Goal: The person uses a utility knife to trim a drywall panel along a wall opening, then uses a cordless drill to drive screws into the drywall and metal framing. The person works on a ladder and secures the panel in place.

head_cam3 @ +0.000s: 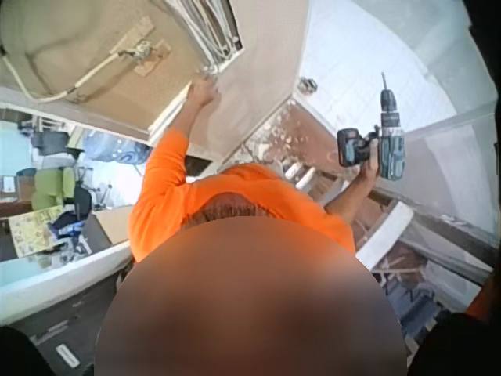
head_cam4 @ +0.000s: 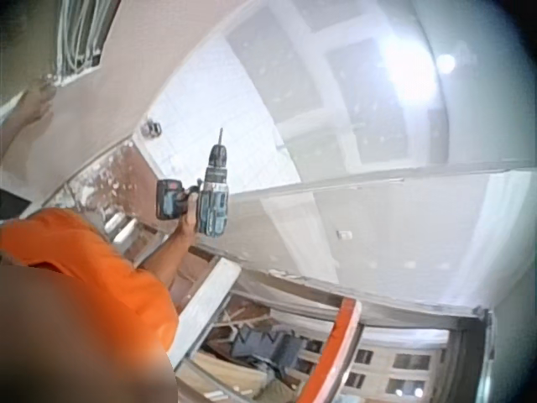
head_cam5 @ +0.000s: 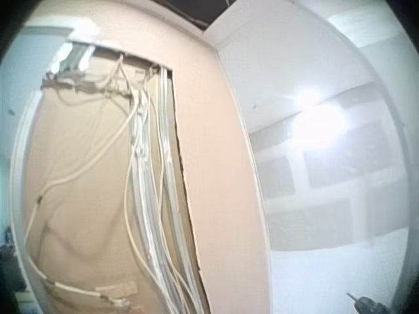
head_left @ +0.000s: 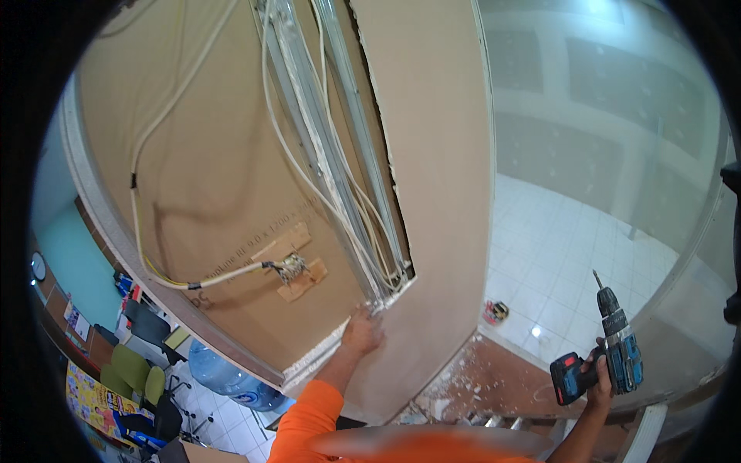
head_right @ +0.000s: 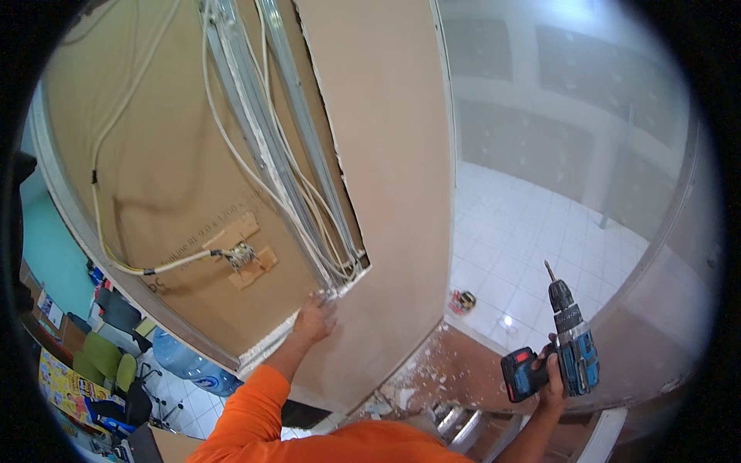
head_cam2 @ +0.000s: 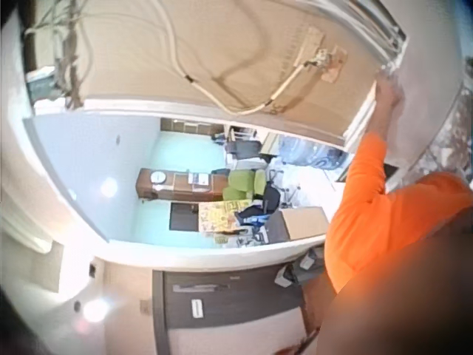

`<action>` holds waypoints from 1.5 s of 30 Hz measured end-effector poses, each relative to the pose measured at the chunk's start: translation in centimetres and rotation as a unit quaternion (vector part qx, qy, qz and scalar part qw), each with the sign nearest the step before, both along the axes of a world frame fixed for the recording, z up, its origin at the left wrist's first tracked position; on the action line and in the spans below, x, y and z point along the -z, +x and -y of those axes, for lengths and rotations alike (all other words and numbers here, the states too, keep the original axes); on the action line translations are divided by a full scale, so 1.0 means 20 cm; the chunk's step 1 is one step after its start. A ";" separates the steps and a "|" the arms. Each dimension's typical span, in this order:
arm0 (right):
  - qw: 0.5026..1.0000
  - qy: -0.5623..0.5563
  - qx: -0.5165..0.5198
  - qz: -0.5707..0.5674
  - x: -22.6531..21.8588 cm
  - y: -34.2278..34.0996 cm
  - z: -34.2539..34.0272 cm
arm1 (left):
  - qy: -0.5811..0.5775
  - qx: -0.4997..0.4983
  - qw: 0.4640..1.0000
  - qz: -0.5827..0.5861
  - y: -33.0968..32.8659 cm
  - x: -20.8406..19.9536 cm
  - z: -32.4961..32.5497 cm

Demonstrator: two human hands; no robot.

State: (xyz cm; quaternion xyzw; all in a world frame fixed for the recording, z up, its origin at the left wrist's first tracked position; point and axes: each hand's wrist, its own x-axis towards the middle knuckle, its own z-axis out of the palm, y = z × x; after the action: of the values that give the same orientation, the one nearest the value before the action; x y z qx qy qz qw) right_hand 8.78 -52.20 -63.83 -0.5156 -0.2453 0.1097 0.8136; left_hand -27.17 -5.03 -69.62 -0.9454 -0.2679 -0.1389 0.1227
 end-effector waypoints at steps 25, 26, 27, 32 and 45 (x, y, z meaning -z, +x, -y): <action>0.990 0.080 -0.114 0.010 0.14 0.13 -0.14 | 0.182 -0.117 0.955 0.202 0.26 -1.87 0.14; 0.990 0.083 -0.116 0.009 0.14 0.14 -0.15 | 0.191 -0.105 0.953 0.209 0.27 -1.86 0.15; 0.989 0.086 -0.118 0.008 0.13 0.14 -0.15 | 0.200 -0.094 0.951 0.214 0.29 -1.85 0.16; 0.984 0.101 -0.144 -0.007 0.10 0.13 -0.17 | 0.138 0.026 0.979 0.145 0.38 -1.68 0.31; 0.983 0.058 -0.169 0.042 0.08 0.12 -0.19 | -0.156 -0.071 0.985 0.035 -0.05 -1.57 0.84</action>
State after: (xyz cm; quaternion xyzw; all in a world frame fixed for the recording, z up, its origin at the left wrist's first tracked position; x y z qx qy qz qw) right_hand 11.15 -48.44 -65.44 -0.4229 -0.3685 0.2094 0.8009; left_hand -28.09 -21.92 -38.32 -0.9262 -0.3566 -0.1195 -0.0265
